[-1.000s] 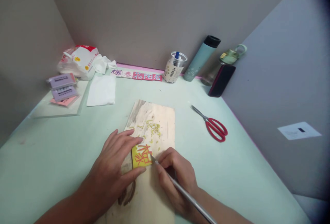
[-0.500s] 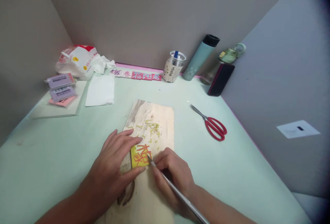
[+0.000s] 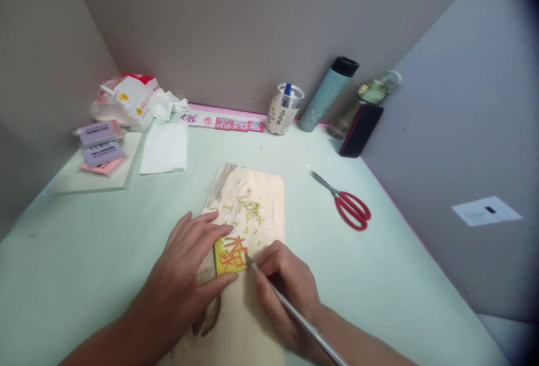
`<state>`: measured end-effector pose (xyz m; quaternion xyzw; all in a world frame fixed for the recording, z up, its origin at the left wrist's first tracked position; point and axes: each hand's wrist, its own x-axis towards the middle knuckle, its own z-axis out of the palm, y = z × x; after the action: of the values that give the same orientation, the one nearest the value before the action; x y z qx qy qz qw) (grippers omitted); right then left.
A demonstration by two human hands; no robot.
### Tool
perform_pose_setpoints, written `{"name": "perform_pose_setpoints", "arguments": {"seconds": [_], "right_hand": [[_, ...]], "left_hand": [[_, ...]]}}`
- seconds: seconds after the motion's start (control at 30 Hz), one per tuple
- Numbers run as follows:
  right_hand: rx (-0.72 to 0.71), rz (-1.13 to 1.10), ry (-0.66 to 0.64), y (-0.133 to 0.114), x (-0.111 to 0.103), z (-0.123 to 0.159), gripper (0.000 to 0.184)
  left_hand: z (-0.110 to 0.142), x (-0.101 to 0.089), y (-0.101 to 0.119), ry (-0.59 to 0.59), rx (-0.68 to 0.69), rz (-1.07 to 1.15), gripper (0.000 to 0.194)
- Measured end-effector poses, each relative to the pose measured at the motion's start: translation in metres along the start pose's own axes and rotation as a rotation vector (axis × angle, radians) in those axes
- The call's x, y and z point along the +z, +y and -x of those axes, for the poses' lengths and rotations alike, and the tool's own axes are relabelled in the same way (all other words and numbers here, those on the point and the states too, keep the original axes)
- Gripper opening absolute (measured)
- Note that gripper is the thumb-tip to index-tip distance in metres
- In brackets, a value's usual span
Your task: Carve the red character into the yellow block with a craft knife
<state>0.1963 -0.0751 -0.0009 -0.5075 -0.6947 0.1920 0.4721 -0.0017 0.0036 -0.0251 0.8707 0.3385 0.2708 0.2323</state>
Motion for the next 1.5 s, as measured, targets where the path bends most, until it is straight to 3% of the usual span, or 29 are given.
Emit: {"name": "perform_pose_setpoints", "arguments": {"seconds": [0.27,0.53,0.73,1.5], "right_hand": [[-0.078,0.032,-0.054,0.001,-0.001,0.0,0.021],[-0.011,0.009,-0.028,0.0,-0.002,0.002,0.018],[-0.036,0.031,-0.029,0.0,-0.001,0.0,0.02],[-0.387,0.297,-0.229,0.011,-0.007,0.001,0.022]], "left_hand": [[0.0,0.0,-0.001,0.008,-0.003,0.003,0.046],[0.001,-0.001,-0.001,-0.007,-0.011,-0.004,0.047],[0.001,0.001,-0.001,0.008,0.0,0.004,0.045],[0.0,0.0,-0.001,0.0,-0.008,0.015,0.046]]}}
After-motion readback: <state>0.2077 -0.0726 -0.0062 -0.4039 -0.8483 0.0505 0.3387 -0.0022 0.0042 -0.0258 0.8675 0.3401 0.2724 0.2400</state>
